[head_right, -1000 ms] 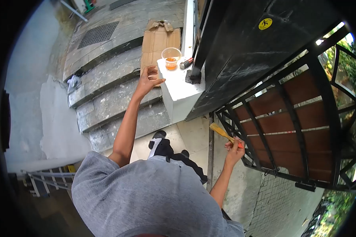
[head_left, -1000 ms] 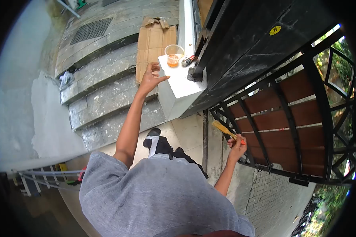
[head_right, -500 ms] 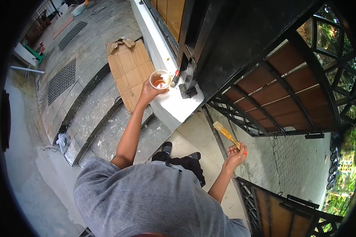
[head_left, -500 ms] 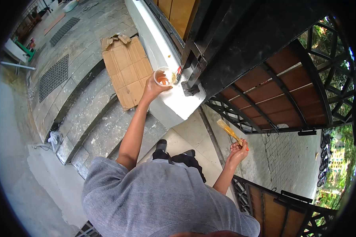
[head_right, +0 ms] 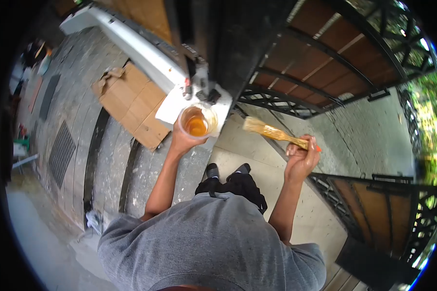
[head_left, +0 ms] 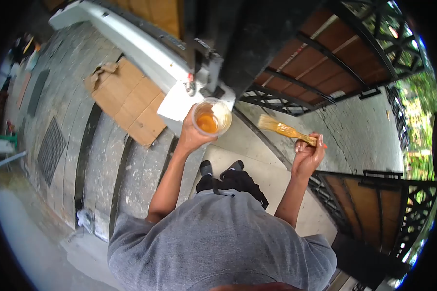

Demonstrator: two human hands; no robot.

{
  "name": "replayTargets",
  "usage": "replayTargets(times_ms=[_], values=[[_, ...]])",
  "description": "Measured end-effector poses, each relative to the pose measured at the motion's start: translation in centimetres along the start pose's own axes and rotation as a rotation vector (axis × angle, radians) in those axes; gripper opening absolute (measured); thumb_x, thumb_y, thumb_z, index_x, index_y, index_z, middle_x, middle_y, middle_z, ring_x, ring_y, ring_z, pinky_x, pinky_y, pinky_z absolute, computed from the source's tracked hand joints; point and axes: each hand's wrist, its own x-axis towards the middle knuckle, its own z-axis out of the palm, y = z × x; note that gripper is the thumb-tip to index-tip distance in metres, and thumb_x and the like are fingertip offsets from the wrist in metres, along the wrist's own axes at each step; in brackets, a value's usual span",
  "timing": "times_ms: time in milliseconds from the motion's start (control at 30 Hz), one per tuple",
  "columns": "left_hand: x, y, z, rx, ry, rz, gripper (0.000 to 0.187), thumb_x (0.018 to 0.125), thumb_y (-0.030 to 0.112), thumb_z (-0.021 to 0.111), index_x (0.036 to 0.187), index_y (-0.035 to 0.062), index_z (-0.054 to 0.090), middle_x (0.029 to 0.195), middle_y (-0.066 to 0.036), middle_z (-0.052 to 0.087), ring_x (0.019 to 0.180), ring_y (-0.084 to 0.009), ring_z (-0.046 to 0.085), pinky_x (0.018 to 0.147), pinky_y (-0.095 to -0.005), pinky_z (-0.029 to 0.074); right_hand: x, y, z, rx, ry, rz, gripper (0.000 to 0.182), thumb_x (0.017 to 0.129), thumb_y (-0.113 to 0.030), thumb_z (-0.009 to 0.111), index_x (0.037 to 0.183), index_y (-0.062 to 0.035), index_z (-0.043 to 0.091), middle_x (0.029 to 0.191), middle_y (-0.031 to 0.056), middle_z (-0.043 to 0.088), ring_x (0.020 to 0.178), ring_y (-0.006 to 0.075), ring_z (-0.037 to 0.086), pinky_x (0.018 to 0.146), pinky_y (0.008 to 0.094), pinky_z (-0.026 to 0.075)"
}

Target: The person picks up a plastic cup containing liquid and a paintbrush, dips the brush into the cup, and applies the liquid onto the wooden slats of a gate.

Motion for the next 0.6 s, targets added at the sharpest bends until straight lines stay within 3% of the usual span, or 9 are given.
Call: replayTargets(times_ms=[133, 300, 467, 600], values=[[-1.5, 0.7, 3.9, -0.030, -0.217, -0.036, 0.070, 0.053, 0.010, 0.081, 0.118, 0.0018, 0.055, 0.106, -0.009, 0.064, 0.102, -0.0197, 0.062, 0.091, -0.0319, 0.049, -0.8, -4.1, 1.4, -0.094, -0.074, -0.092, 0.029, 0.100, -0.025, 0.049, 0.088, 0.0005, 0.055, 0.062, 0.0063, 0.052, 0.046, 0.0126, 0.047, 0.046, 0.0271, 0.039], [-2.8, 1.9, 8.1, -0.066, -0.505, -0.054, 0.078, 0.053, 0.014, 0.085, 0.123, 0.0011, 0.053, 0.111, -0.010, 0.062, 0.108, -0.0221, 0.060, 0.098, -0.0335, 0.046, -2.9, -7.9, 1.1, -0.462, -0.121, -0.218, 0.026, 0.098, -0.017, 0.055, 0.081, 0.0020, 0.060, 0.064, 0.0069, 0.058, 0.047, 0.0103, 0.051, 0.046, 0.0247, 0.039], [-3.2, 1.9, 12.5, -0.070, -0.692, 0.025, 0.080, 0.052, 0.016, 0.087, 0.123, 0.0014, 0.054, 0.109, -0.010, 0.062, 0.103, -0.0246, 0.062, 0.092, -0.0350, 0.049, -4.2, -10.4, -0.6, -0.788, -0.209, -0.270, 0.021, 0.095, -0.014, 0.061, 0.079, -0.0010, 0.065, 0.060, 0.0036, 0.059, 0.047, 0.0080, 0.053, 0.046, 0.0235, 0.040], [-3.4, 2.2, 16.3, -0.124, -0.837, 0.009, 0.076, 0.054, 0.017, 0.089, 0.120, 0.0015, 0.056, 0.108, -0.010, 0.062, 0.101, -0.0226, 0.063, 0.091, -0.0338, 0.049, -4.5, -11.8, -3.5, -0.975, -0.287, -0.360, 0.015, 0.091, -0.011, 0.066, 0.079, -0.0024, 0.065, 0.059, 0.0069, 0.060, 0.047, 0.0159, 0.058, 0.047, 0.0276, 0.042]])
